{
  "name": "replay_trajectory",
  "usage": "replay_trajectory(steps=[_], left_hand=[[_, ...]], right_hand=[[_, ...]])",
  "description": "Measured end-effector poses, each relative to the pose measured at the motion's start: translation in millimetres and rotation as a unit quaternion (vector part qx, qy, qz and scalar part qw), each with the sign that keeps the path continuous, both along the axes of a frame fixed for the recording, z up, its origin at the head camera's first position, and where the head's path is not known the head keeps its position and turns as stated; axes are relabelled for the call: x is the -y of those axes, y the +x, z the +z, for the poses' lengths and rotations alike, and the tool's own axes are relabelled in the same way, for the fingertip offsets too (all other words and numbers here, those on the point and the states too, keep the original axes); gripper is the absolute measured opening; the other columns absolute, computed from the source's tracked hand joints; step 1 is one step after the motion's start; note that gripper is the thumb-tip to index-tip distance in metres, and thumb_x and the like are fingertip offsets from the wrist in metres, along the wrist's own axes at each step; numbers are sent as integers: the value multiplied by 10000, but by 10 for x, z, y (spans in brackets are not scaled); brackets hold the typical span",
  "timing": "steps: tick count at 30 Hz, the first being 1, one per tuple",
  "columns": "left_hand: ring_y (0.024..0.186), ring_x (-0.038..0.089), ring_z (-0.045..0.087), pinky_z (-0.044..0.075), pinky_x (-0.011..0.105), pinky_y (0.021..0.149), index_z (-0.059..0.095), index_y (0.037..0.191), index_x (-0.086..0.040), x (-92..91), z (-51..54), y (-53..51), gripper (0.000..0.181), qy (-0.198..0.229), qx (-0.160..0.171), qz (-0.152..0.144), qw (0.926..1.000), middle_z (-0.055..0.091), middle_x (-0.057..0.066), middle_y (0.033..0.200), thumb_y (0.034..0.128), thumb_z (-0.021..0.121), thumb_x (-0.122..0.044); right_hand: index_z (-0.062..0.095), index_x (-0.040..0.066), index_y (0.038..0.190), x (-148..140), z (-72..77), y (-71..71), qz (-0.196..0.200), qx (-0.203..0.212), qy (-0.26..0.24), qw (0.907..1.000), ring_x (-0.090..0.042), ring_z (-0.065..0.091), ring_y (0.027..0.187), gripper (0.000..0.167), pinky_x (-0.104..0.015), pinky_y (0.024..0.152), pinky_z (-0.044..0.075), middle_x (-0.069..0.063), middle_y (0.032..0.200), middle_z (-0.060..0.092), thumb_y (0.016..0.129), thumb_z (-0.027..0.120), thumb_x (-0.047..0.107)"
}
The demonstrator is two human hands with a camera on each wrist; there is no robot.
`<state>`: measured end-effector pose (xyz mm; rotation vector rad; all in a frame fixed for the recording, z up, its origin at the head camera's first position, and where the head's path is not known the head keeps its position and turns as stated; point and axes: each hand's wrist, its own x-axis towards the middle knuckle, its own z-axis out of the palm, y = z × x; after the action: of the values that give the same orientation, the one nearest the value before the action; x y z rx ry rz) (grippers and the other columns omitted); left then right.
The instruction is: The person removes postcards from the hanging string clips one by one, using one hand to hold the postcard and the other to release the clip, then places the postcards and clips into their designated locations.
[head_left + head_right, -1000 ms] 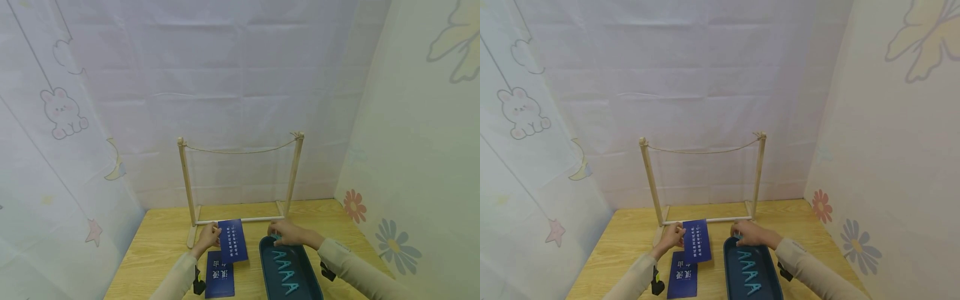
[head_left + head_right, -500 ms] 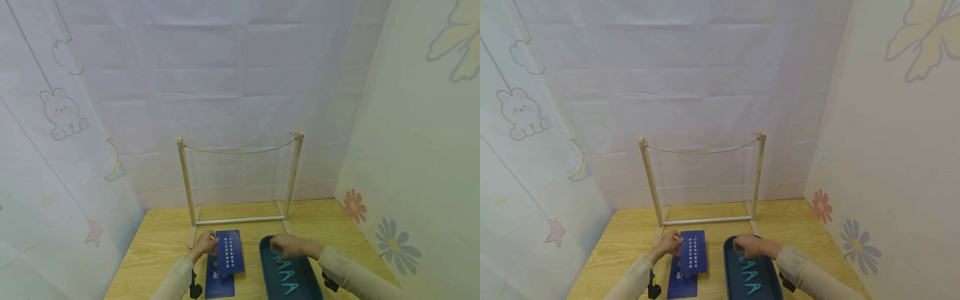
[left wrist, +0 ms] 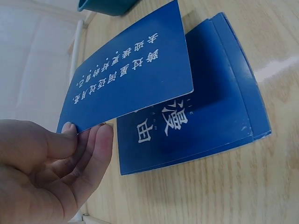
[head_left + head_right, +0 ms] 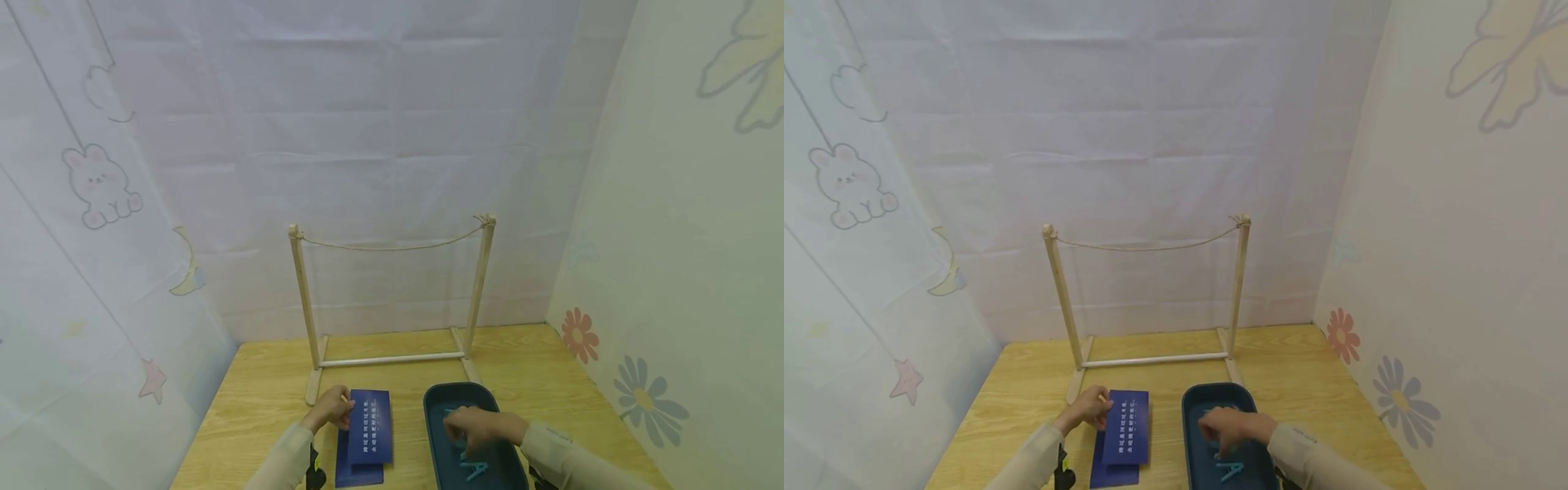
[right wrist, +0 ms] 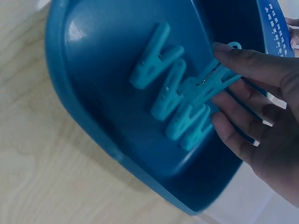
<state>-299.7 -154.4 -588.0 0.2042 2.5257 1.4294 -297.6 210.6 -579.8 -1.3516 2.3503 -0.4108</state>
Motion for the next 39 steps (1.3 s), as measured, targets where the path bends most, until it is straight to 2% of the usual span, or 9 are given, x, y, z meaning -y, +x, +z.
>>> replay_trajectory(steps=[1,2,3,9,12,19,26,37,39], left_hand=[[482,175,596,607,396,513,505,896,44,1,-7,5,95,-21,26,-3,10000,544,93,596,979,549,51],[478,172,593,606,392,510,506,890,40,3,-14,10,100,-56,38,-11,10000,544,90,593,979,550,50],[474,168,590,605,385,504,507,886,37,5,-23,16,104,-73,46,-16,10000,543,87,590,978,552,51],[473,170,586,603,393,497,514,902,60,29,-65,63,79,-84,27,-110,9999,552,103,591,976,541,67],[470,181,591,605,423,505,505,901,76,41,-79,87,74,-57,-5,-113,9999,550,114,593,969,534,82],[484,278,647,603,439,503,486,898,99,64,-109,126,71,-91,-55,-32,9999,563,127,582,958,525,98],[508,337,659,601,441,496,492,868,82,86,-120,162,94,-247,-144,-58,9996,572,136,582,951,530,103],[452,241,639,581,357,439,496,815,30,140,-193,165,157,-370,-6,25,9993,566,96,545,938,568,97],[449,224,634,581,353,440,493,813,23,142,-211,163,166,-363,17,105,9993,565,94,548,931,580,101]], right_hand=[[604,151,956,-6,-66,-8,9,17,45,10000,-19,536,763,373,-196,634,517,121,877,554,726,892,93],[605,158,944,10,-30,33,-118,228,95,9996,7,526,752,370,-183,624,513,150,861,543,721,889,75],[609,175,941,0,-109,14,-192,340,173,9991,17,527,758,376,-182,636,519,167,863,544,712,893,83],[602,325,976,-216,-991,-336,-111,673,627,9957,58,535,769,417,-156,632,516,245,892,541,706,901,219],[598,333,968,-242,-1166,-382,0,699,813,9942,46,541,749,414,-160,609,514,238,878,541,709,899,214],[599,330,944,-216,-1191,-303,32,779,1273,9888,33,529,741,396,-172,598,510,223,885,517,721,883,166],[620,345,930,-208,-1343,-319,205,742,1379,9875,41,523,747,374,-158,614,506,225,897,498,719,892,200],[645,348,874,-165,-1396,-254,385,398,1534,9866,37,485,741,398,-160,590,478,217,906,487,703,845,50],[648,343,861,-145,-1324,-185,332,231,1538,9873,29,468,743,395,-163,593,467,210,913,485,705,830,28]])
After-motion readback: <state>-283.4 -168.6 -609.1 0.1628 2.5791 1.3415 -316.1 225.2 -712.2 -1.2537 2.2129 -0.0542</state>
